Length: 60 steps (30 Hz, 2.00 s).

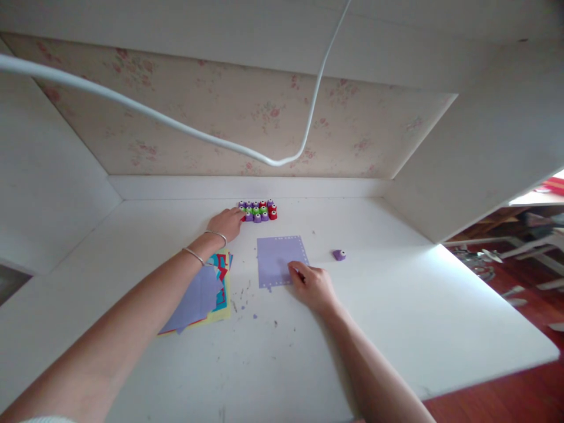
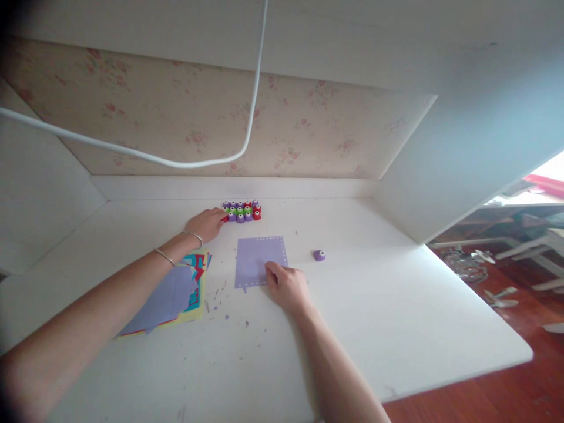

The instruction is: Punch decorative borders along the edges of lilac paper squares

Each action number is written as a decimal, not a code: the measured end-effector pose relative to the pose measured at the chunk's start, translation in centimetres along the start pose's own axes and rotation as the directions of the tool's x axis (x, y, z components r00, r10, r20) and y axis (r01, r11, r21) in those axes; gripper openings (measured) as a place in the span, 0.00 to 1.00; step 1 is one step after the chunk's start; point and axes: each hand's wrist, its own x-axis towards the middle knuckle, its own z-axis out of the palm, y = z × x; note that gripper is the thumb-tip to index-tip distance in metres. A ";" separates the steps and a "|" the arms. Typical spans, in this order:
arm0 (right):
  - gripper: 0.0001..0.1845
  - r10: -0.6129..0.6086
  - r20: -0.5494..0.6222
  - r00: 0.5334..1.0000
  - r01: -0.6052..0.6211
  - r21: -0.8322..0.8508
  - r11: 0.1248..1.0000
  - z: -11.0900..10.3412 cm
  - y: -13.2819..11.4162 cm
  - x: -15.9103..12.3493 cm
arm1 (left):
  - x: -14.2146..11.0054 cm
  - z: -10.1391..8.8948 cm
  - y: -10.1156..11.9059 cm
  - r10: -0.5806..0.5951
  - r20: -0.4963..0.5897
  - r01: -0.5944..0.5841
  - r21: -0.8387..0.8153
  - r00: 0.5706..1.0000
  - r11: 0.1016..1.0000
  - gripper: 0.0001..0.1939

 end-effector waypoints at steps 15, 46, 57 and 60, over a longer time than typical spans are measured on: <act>0.14 -0.002 0.004 1.000 0.002 0.038 0.999 -0.2 -0.1 0.2 | 0.3 -1.1 -1.7 -0.054 0.077 0.046 0.100 0.996 0.994 0.16; 0.12 -0.039 -0.026 0.999 0.040 0.044 0.998 -0.9 -0.9 0.2 | -6.1 -2.7 -0.2 -0.080 -0.017 0.075 -0.215 0.997 0.974 0.15; 0.22 -0.284 0.135 0.949 0.276 0.073 0.958 -0.8 -3.6 -0.1 | -12.3 0.1 5.8 0.163 -0.213 -0.247 -0.465 0.963 0.850 0.11; 0.20 -0.288 0.129 0.949 0.279 0.080 0.957 -0.7 -3.5 -0.2 | -12.9 0.7 5.9 0.180 -0.226 -0.271 -0.487 0.957 0.831 0.11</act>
